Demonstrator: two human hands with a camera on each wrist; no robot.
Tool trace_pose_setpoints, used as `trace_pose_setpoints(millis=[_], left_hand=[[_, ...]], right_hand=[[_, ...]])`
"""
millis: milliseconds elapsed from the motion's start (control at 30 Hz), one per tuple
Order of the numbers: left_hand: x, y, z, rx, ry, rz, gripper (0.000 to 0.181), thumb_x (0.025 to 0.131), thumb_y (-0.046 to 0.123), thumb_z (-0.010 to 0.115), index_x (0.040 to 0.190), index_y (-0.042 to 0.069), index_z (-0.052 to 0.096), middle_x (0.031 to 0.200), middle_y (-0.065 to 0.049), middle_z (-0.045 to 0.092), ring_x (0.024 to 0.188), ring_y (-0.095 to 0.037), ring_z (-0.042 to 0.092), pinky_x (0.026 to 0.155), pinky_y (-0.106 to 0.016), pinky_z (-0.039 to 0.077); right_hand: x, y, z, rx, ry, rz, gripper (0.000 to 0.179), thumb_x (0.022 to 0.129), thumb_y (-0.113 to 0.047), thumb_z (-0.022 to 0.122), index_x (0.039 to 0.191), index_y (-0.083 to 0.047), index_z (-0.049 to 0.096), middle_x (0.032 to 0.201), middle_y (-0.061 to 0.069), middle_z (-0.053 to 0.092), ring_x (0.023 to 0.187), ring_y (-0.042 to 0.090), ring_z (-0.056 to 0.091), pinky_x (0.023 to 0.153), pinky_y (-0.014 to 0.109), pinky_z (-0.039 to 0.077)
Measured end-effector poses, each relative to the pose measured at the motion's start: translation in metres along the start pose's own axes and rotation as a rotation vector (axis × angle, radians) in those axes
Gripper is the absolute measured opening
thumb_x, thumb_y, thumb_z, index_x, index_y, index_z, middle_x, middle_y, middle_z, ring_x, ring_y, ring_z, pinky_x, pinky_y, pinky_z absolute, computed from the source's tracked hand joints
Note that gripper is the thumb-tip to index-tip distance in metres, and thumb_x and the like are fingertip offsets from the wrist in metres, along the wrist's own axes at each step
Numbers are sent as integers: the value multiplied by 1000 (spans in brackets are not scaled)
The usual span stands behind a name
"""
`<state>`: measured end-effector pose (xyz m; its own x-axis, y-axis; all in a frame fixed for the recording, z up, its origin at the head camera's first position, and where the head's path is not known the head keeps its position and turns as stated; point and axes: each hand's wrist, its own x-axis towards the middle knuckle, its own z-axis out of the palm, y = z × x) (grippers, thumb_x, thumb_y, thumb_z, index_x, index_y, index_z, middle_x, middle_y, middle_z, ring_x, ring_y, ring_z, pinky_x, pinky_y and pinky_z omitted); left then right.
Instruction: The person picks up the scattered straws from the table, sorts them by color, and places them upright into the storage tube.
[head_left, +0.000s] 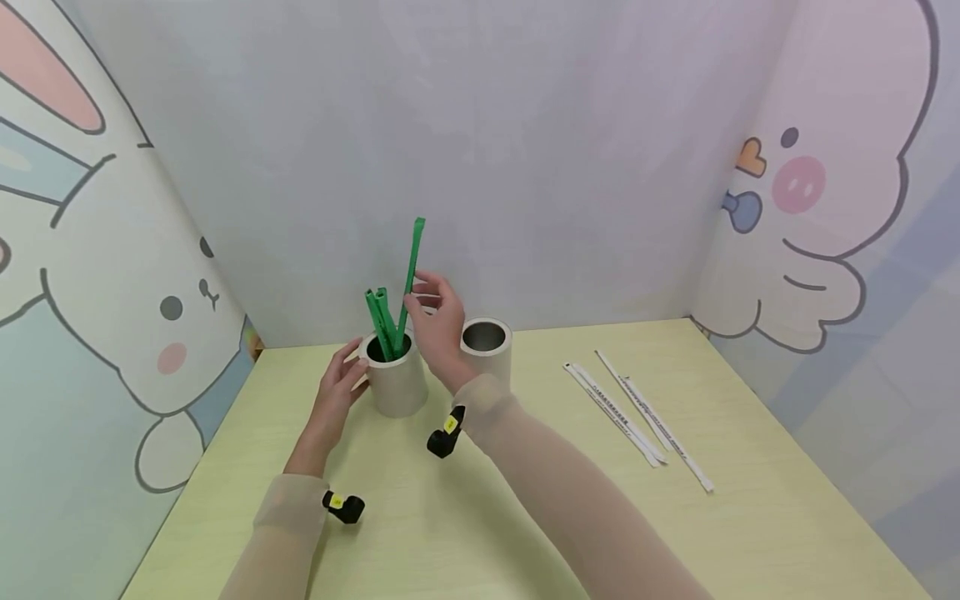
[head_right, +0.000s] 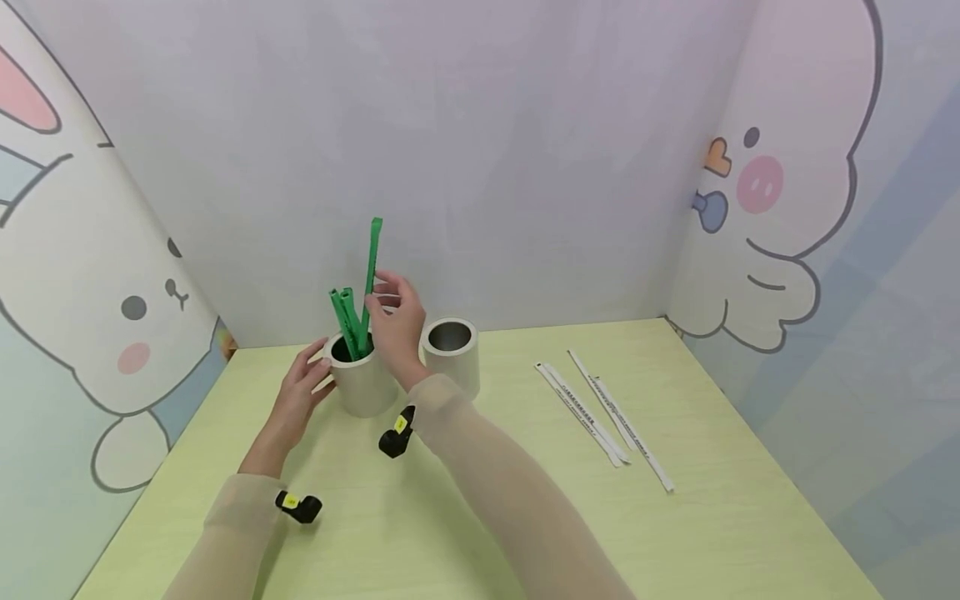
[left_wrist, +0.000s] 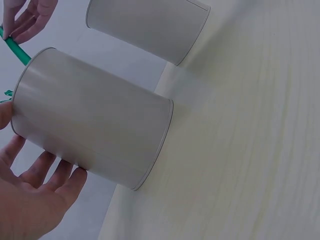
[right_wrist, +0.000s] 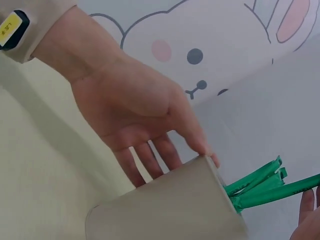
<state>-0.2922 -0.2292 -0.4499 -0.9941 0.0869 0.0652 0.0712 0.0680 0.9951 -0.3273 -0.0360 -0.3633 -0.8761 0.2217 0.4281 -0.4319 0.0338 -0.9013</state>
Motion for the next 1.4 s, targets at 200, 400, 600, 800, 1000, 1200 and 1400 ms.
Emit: trace_pose_setpoints(millis=[200, 400, 600, 800, 1000, 1200, 1400], left_hand=[[1, -1, 0, 16, -3, -1, 67, 112, 47, 50, 170, 25, 23, 170, -12, 32, 157, -33, 31, 127, -58, 32], [2, 0, 1, 17, -10, 6, 67, 113, 44, 49, 171, 24, 21, 171, -14, 30, 158, -34, 30, 127, -59, 32], [2, 2, 1, -7, -18, 5, 66, 114, 41, 49, 171, 24, 21, 171, -13, 30, 157, -33, 30, 128, -58, 31], [2, 3, 1, -3, -20, 9, 65, 114, 40, 48, 171, 26, 20, 172, -12, 28, 159, -32, 29, 128, -58, 30], [1, 2, 0, -8, -15, -2, 63, 115, 39, 47, 171, 27, 21, 172, -11, 28, 158, -32, 29, 128, -57, 31], [-1, 3, -4, 4, -12, -13, 65, 114, 39, 49, 171, 24, 22, 172, -13, 29, 158, -32, 29, 128, -56, 31], [0, 8, -7, 60, -16, 22, 69, 112, 43, 52, 171, 21, 23, 173, -16, 27, 160, -34, 27, 129, -56, 29]], right_hand=[[-8, 21, 2, -66, -46, 10, 36, 100, -7, 74, 133, -22, 70, 113, 0, 71, 102, 15, 70, 86, 28, 63], [-11, 31, -7, -107, -100, -8, 39, 98, -3, 75, 135, -14, 70, 116, 6, 73, 102, 17, 73, 88, 27, 63], [-7, 26, -27, -152, -198, -40, 38, 98, -1, 73, 134, -11, 70, 121, 12, 73, 105, 21, 74, 90, 27, 63], [-1, 12, -57, -213, -324, -59, 35, 101, -7, 72, 135, -12, 70, 125, 11, 72, 108, 21, 72, 93, 28, 62], [5, -1, -93, -265, -394, -100, 36, 102, -9, 72, 138, -13, 68, 125, 12, 71, 109, 22, 71, 95, 34, 62], [8, -12, -131, -332, -445, -79, 38, 101, -10, 73, 139, -14, 67, 123, 7, 71, 108, 19, 72, 98, 36, 62], [9, -12, -174, -394, -465, -80, 41, 100, -8, 75, 139, -10, 66, 125, 14, 70, 111, 27, 71, 99, 43, 61]])
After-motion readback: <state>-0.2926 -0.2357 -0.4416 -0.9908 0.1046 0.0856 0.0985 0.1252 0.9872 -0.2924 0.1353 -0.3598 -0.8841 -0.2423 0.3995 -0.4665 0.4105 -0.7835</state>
